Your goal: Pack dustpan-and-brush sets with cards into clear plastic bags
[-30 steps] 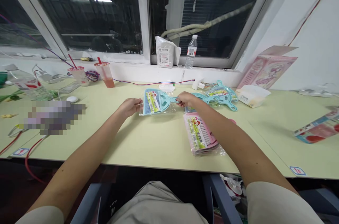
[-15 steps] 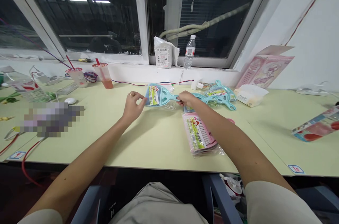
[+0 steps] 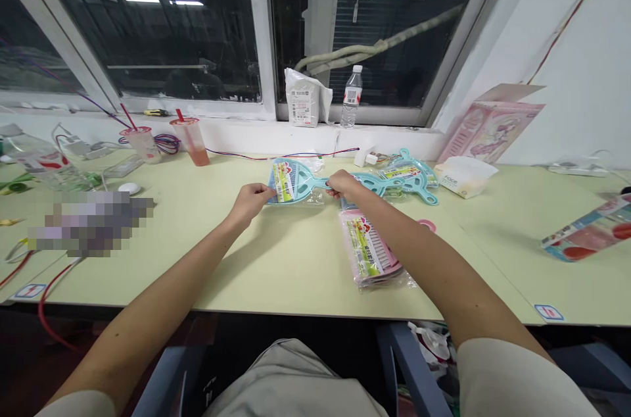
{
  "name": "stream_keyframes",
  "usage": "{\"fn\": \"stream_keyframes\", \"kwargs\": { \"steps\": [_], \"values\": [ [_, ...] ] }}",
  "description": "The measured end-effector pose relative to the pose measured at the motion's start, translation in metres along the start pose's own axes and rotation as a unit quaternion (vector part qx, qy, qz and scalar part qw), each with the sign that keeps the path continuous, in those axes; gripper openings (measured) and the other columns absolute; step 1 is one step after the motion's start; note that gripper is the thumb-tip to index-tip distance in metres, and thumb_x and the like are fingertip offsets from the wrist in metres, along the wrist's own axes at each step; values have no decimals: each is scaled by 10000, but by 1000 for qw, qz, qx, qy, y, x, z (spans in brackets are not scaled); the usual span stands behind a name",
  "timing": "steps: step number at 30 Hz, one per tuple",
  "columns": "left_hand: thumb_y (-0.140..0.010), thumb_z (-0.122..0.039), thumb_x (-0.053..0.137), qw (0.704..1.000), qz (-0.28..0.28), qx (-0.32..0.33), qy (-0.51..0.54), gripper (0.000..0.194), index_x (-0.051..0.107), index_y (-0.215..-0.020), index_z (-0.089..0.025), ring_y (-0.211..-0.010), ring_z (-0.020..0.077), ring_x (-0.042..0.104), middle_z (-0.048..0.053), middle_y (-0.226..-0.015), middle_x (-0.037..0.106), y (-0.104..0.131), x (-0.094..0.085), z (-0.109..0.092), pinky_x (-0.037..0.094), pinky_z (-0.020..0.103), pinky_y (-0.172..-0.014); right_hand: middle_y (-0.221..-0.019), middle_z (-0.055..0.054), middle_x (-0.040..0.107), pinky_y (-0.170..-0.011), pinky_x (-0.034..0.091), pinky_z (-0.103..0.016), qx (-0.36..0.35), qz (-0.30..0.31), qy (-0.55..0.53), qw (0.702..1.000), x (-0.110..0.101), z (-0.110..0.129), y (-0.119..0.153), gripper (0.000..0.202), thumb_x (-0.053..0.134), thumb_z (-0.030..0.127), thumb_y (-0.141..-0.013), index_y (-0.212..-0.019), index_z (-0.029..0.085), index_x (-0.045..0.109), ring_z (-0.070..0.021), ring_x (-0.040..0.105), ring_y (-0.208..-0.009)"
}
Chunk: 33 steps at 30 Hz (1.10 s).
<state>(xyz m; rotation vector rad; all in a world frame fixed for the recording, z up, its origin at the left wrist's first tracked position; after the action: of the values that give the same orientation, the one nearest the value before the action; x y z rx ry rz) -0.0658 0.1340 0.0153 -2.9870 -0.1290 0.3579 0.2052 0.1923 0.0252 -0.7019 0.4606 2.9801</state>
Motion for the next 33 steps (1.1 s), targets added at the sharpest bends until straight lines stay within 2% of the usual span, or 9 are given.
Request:
{"fn": "stream_keyframes", "kwargs": {
  "steps": [3, 8, 12, 15, 17, 20, 24, 28, 33],
  "values": [
    [-741, -236, 743, 999, -26, 33, -3, 171, 615, -633, -199, -577, 143, 436, -10, -589, 543, 0, -4, -3, 280, 287, -577, -541, -41, 591, -451, 406, -224, 3, -6, 0, 1000, 0, 1, 2, 208, 601, 44, -908, -733, 144, 551, -99, 501, -409],
    [-793, -187, 704, 995, -38, 87, -27, 163, 583, -686, -217, -649, 177, 536, 10, -644, 635, 4, -4, -9, 338, 283, -635, -541, -45, 597, -440, 410, -222, -4, -7, -2, 1000, 0, -1, -1, 208, 588, 39, -907, -733, 145, 547, -103, 513, -416],
    [-794, -195, 723, 998, -19, 56, -4, 161, 566, -816, -228, -692, 194, 612, 1, -657, 655, 3, -2, -7, 357, 276, -627, -574, -56, 616, -437, 419, -218, -3, -11, -5, 1000, 0, -6, -8, 197, 608, 49, -902, -743, 148, 546, -110, 540, -439],
    [-719, -194, 786, 1000, -7, 22, 19, 264, 604, -909, -214, -636, 178, 589, -5, -664, 650, 0, -4, -4, 340, 271, -583, -588, -57, 613, -437, 416, -216, -2, -13, -4, 1000, -1, -9, -11, 197, 615, 53, -903, -744, 146, 546, -107, 538, -442],
    [-678, -204, 809, 1000, 18, 9, 12, 236, 658, -858, -184, -602, 159, 545, 6, -658, 637, -2, -4, -3, 335, 275, -577, -596, -58, 612, -441, 419, -217, -2, -17, -5, 1000, -2, -9, -12, 194, 612, 50, -906, -749, 144, 546, -105, 539, -443],
    [-695, -258, 785, 999, 48, 7, -21, 144, 680, -732, -165, -604, 139, 506, 15, -661, 621, -4, -4, 0, 322, 274, -573, -601, -55, 607, -448, 421, -217, -7, -19, -5, 1000, -2, -9, -11, 196, 611, 49, -908, -748, 140, 544, -100, 536, -441],
    [-726, -308, 728, 997, 15, 27, -70, 163, 624, -681, -190, -584, 120, 440, -23, -627, 546, -4, -6, 1, 291, 268, -553, -596, -55, 607, -446, 420, -217, -10, -18, 2, 1000, 0, -6, -6, 197, 616, 53, -907, -741, 133, 545, -102, 539, -447],
    [-729, -261, 669, 984, -38, 102, -138, 99, 606, -687, -198, -639, 127, 455, -14, -719, 576, 0, -8, -8, 327, 267, -592, -587, -58, 610, -436, 411, -211, -16, -17, 27, 999, 4, -1, 1, 197, 600, 56, -911, -732, 123, 555, -104, 545, -461],
    [-724, -210, 619, 981, -37, 147, -120, 66, 570, -680, -204, -619, 128, 444, -20, -675, 559, 3, -7, -15, 335, 267, -596, -576, -58, 605, -435, 406, -210, -24, -18, 41, 999, 6, 4, 10, 203, 605, 51, -905, -722, 123, 556, -105, 544, -470]
  ]
}}
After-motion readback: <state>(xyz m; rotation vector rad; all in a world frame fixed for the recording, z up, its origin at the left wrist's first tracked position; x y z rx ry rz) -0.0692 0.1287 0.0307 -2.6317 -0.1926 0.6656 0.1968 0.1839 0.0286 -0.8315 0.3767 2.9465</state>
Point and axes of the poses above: each hand's wrist, its own y-axis away from the middle knuckle, its own x-axis out of the palm, z = x × y, the point moved 3 cm from there along -y, towards the middle knuckle
